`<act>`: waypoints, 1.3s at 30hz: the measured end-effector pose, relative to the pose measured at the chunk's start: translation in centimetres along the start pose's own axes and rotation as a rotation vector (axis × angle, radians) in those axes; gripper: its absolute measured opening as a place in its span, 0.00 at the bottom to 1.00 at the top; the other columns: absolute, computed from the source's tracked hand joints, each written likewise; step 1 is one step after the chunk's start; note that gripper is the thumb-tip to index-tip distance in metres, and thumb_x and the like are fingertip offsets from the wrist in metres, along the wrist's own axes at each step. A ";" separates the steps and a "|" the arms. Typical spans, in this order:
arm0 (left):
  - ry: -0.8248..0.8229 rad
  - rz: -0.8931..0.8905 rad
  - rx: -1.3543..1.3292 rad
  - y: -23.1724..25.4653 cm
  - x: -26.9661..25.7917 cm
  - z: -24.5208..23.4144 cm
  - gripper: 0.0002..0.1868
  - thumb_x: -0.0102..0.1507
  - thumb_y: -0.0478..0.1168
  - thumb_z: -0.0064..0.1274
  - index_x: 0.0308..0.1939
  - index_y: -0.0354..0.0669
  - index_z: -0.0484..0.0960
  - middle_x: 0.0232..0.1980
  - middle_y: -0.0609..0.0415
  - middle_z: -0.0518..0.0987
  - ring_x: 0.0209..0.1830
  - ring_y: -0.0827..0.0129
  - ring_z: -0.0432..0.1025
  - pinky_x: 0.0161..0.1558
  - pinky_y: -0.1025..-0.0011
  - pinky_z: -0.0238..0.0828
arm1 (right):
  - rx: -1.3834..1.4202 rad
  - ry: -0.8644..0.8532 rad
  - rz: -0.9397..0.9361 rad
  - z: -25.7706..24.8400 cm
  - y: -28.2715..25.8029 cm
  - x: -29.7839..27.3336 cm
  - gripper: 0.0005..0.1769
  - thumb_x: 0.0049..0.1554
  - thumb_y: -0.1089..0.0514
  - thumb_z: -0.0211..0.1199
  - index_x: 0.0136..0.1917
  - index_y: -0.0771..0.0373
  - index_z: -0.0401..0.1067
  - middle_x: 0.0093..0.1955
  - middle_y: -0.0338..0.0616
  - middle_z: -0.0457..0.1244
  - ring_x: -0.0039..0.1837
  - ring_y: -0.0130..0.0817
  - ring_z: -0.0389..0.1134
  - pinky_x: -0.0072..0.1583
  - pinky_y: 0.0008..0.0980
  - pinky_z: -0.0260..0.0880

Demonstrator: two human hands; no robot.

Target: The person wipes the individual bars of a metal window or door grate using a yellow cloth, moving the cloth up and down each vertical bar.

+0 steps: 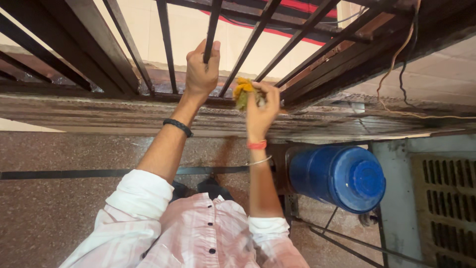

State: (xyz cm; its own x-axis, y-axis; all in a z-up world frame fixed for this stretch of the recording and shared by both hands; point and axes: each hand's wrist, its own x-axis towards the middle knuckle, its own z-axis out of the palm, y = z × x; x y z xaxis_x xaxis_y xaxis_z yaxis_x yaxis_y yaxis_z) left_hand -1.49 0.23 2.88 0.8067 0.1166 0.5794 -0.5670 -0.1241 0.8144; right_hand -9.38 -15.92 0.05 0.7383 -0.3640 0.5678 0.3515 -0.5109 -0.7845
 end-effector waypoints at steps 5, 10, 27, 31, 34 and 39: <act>0.012 0.008 0.000 0.2 0.3 -0.2 0.22 0.77 0.46 0.42 0.35 0.33 0.74 0.19 0.57 0.63 0.19 0.75 0.61 0.24 0.68 0.54 | -0.209 -0.192 -0.155 2.8 3.2 -3.2 0.27 0.56 0.78 0.57 0.67 0.62 0.70 0.69 0.50 0.63 0.74 0.45 0.62 0.77 0.42 0.60; -0.011 -0.029 0.001 -0.7 0.0 0.0 0.23 0.76 0.47 0.42 0.32 0.35 0.73 0.20 0.57 0.64 0.19 0.74 0.61 0.24 0.68 0.52 | -0.530 -0.474 -0.221 5.3 7.4 -7.4 0.41 0.46 0.78 0.51 0.74 0.75 0.59 0.79 0.60 0.54 0.81 0.54 0.51 0.79 0.43 0.51; -0.040 0.011 -0.026 -2.1 -0.1 0.3 0.23 0.78 0.47 0.40 0.31 0.38 0.73 0.18 0.61 0.61 0.16 0.77 0.57 0.21 0.71 0.47 | -0.419 -0.384 -0.078 5.0 5.6 -6.1 0.27 0.55 0.72 0.53 0.68 0.65 0.69 0.74 0.47 0.60 0.78 0.45 0.57 0.75 0.39 0.59; -0.040 0.024 -0.038 -1.4 0.1 0.0 0.23 0.78 0.46 0.41 0.31 0.38 0.74 0.20 0.61 0.64 0.18 0.77 0.59 0.22 0.71 0.50 | -0.345 -0.354 -0.031 5.1 5.6 -6.1 0.23 0.58 0.72 0.53 0.66 0.64 0.71 0.73 0.46 0.62 0.78 0.43 0.59 0.75 0.38 0.61; -0.038 0.027 -0.059 -0.8 0.1 -0.2 0.22 0.78 0.45 0.42 0.34 0.35 0.74 0.21 0.60 0.64 0.21 0.77 0.60 0.24 0.70 0.52 | -0.354 -0.339 -0.046 5.1 5.7 -6.3 0.22 0.57 0.73 0.54 0.65 0.65 0.72 0.72 0.47 0.63 0.77 0.43 0.59 0.74 0.38 0.61; -0.075 -0.008 -0.067 -0.9 0.3 -0.2 0.23 0.78 0.45 0.42 0.31 0.36 0.74 0.21 0.60 0.65 0.19 0.77 0.60 0.23 0.70 0.51 | -0.372 -0.310 -0.020 5.6 5.5 -6.4 0.22 0.58 0.73 0.54 0.64 0.65 0.72 0.72 0.47 0.62 0.77 0.43 0.59 0.74 0.38 0.62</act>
State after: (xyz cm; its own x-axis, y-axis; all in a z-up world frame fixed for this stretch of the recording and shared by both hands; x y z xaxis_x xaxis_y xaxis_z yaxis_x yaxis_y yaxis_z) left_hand -0.81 0.54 2.32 0.8202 0.0426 0.5705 -0.5681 -0.0569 0.8210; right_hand -8.97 -12.07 -9.33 0.8902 -0.1309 0.4363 0.1794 -0.7796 -0.6000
